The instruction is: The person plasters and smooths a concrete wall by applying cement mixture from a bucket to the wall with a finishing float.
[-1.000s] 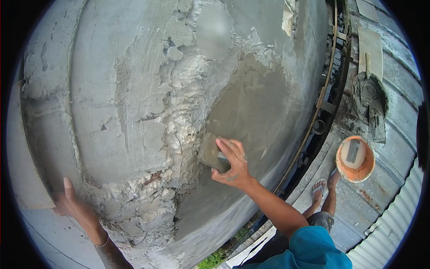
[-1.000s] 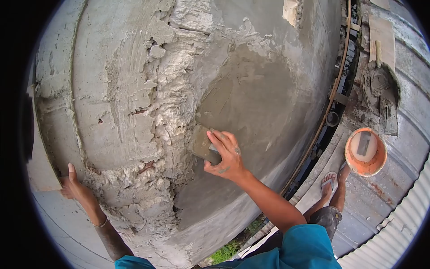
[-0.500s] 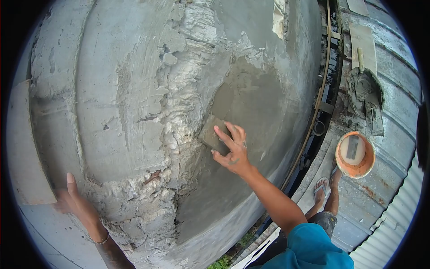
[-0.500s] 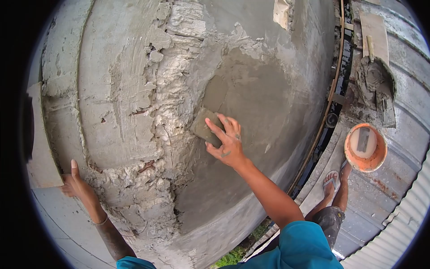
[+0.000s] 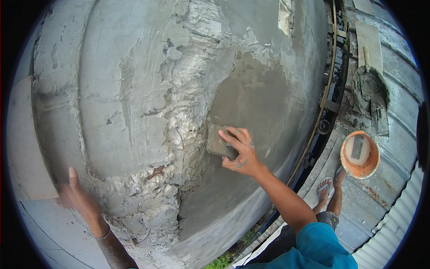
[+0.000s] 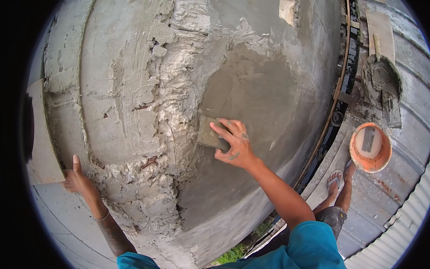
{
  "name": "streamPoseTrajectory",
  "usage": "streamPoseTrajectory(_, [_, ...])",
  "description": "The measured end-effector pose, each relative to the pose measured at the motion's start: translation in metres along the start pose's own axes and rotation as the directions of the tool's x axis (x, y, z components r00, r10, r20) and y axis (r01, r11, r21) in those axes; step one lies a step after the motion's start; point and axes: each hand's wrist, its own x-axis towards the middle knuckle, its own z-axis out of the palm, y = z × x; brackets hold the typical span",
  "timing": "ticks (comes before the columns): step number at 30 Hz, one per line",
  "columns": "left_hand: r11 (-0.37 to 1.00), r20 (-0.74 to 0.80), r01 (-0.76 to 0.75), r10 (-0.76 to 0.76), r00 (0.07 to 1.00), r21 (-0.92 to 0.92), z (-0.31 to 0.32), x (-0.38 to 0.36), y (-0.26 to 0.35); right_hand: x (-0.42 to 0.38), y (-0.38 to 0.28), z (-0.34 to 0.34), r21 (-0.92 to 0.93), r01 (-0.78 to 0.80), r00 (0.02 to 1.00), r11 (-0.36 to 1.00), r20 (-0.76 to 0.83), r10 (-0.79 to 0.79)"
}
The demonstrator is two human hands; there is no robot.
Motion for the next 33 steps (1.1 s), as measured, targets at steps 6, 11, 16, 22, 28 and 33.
streamPoseTrajectory(6, [1.0, -0.009, -0.024, 0.025, 1.0, 0.016, 0.002, 0.0, 0.002, -0.004, -0.028, 0.023, -0.043, -0.286, 0.906, 0.957, -0.337, 0.256])
streamPoseTrajectory(11, [0.999, 0.003, -0.002, 0.002, 1.0, -0.049, 0.0, -0.003, 0.005, -0.009, -0.037, 0.06, -0.212, -0.51, 0.844, 0.833, -0.307, 0.439])
streamPoseTrajectory(16, [1.0, 0.028, 0.024, -0.023, 0.999, -0.012, -0.001, 0.0, 0.003, -0.029, -0.012, 0.05, 0.01, -0.669, 0.681, 0.743, -0.394, 0.618])
streamPoseTrajectory(22, [0.984, -0.004, 0.007, -0.008, 1.0, -0.178, 0.0, 0.0, 0.007, 0.029, -0.023, 0.056, -0.099, -0.457, 0.823, 0.884, -0.426, 0.377])
streamPoseTrajectory(28, [0.971, 0.12, 0.135, -0.113, 0.986, -0.196, -0.006, 0.013, -0.018, 0.112, 0.032, 0.01, 0.001, -0.421, 0.765, 0.907, -0.537, 0.356])
streamPoseTrajectory(33, [0.977, 0.057, 0.144, -0.137, 0.989, -0.156, -0.005, 0.013, -0.019, -0.049, -0.025, 0.063, -0.071, -0.246, 0.936, 0.967, -0.278, 0.217])
